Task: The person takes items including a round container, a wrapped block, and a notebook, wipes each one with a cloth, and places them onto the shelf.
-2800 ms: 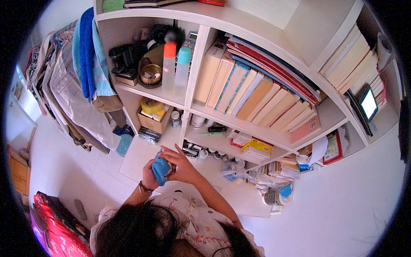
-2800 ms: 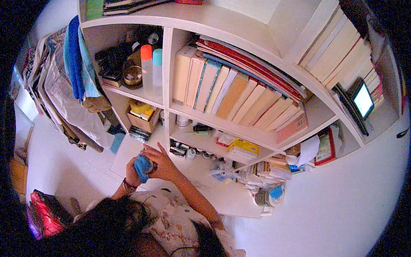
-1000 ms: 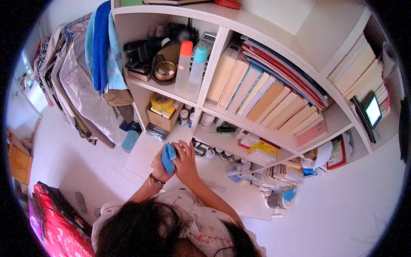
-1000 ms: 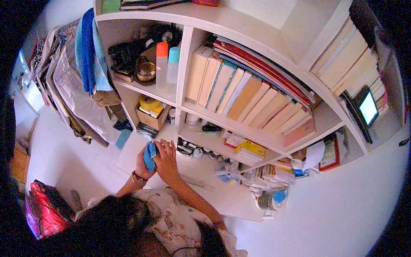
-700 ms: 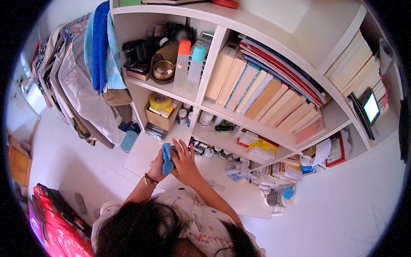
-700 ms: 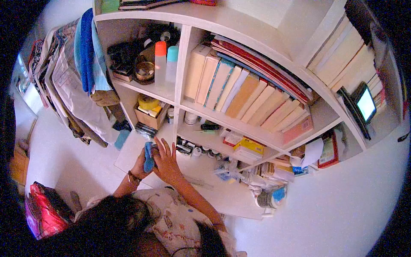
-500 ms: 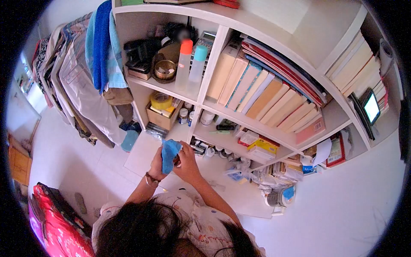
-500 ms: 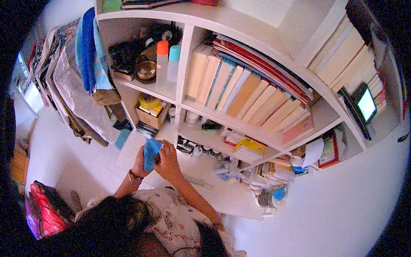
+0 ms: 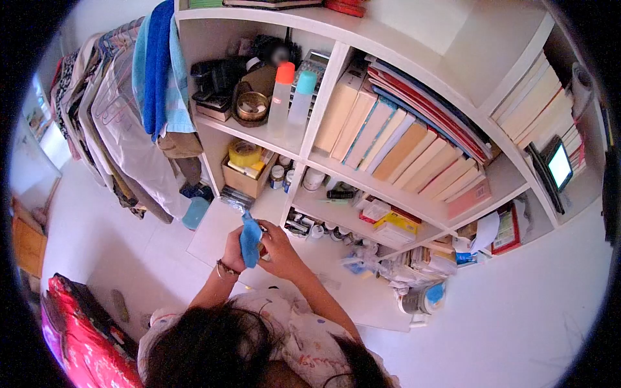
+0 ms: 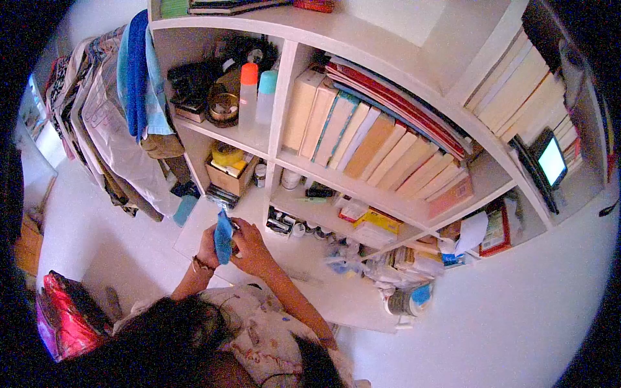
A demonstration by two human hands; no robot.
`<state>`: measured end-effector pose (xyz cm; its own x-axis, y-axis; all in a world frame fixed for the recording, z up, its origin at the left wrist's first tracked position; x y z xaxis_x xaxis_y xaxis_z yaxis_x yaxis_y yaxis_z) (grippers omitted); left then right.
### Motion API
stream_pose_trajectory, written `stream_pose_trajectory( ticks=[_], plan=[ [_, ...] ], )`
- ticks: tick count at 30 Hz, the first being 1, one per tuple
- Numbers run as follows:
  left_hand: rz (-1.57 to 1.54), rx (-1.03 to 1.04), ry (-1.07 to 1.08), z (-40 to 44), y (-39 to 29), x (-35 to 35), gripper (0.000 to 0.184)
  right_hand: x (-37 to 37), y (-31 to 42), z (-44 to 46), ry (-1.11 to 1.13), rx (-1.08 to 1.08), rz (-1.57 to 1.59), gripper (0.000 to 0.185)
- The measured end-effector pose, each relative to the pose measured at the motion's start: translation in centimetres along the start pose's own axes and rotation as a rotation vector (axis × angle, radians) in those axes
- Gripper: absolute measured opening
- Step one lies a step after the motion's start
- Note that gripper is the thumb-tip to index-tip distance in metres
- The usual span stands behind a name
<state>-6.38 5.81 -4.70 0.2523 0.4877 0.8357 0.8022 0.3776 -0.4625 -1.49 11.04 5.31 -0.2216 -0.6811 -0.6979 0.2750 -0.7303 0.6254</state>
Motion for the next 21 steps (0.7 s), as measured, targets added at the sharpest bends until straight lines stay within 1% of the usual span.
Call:
stream_pose_trajectory(
  ticks=[2,4,5,6,7,8,9,10,11,12,13,15,16,17,18,19,20,21],
  plan=[
    [0.033,0.041,0.002,0.1,0.2,-0.5,0.030,-0.5,0.5,-0.3,-0.011,0.020,-0.053,0.062],
    [-0.120,-0.015,-0.048,0.2,1.2,-0.5,0.036,-0.7,0.5,-0.3,-0.022,0.043,-0.102,0.062],
    [-0.120,-0.015,-0.049,0.1,1.4,-0.4,0.036,-0.8,0.0,-0.3,-0.034,0.091,-0.056,0.063],
    [-0.063,-0.002,-0.075,-0.4,1.3,0.2,0.039,-0.8,-0.5,-0.4,-0.045,0.142,-0.010,0.064],
    [-0.006,0.010,-0.101,-0.8,1.2,0.4,0.043,-0.8,-0.4,-0.5,-0.045,0.145,-0.010,0.064],
    [-0.007,0.007,-0.102,-0.7,1.2,0.4,0.043,-1.3,-0.1,-0.6,-0.101,0.129,-0.116,0.064],
    [0.067,0.020,-0.118,-0.5,1.2,0.2,0.045,-1.8,0.3,-0.7,-0.156,0.112,-0.222,0.064],
    [0.143,0.034,-0.135,-0.4,1.1,-0.1,0.048,-1.2,0.2,-0.7,-0.155,0.113,-0.222,0.064],
    [0.144,0.034,-0.135,0.0,1.0,-1.3,0.048,-0.5,-0.2,-0.8,-0.178,0.139,-0.176,0.065],
    [0.222,0.000,-0.129,0.6,1.0,-3.1,0.049,-0.2,-0.5,-0.9,-0.202,0.163,-0.129,0.066],
    [0.298,-0.035,-0.122,0.7,0.9,-3.4,0.050,-0.2,-0.6,-0.8,-0.205,0.164,-0.129,0.066],
    [0.333,-0.021,-0.107,0.2,0.8,-2.7,0.052,-0.1,-0.9,-0.8,-0.198,0.182,0.031,0.069],
    [0.367,-0.006,-0.094,-0.1,0.6,-2.1,0.053,-0.2,-1.0,-0.8,-0.198,0.182,0.032,0.069],
    [0.367,-0.006,-0.095,0.2,0.9,-3.2,0.053,-0.2,-0.9,-0.8,-0.184,0.162,-0.002,0.070],
    [0.549,0.016,-0.172,0.7,0.8,-5.8,0.056,-0.2,-0.7,-0.8,-0.173,0.143,-0.037,0.072],
    [0.734,0.038,-0.248,0.7,0.1,-6.6,0.060,-0.1,-0.7,-0.8,-0.176,0.143,-0.038,0.072],
    [0.736,0.038,-0.244,0.8,0.1,-6.8,0.060,0.1,-0.9,-0.8,-0.188,0.163,-0.029,0.072],
    [0.886,0.054,-0.303,0.1,-0.8,-6.0,0.063,0.2,-1.2,-0.9,-0.197,0.182,-0.020,0.073]
  ],
)
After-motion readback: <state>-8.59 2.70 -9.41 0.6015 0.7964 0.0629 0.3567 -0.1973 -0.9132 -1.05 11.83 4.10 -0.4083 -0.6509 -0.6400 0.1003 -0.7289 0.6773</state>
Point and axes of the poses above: each hand's wrist, its own z-axis towards the middle knuckle, its own x-axis out of the palm, y = z × x, the point moved 9 cm from there along z, towards the middle knuckle
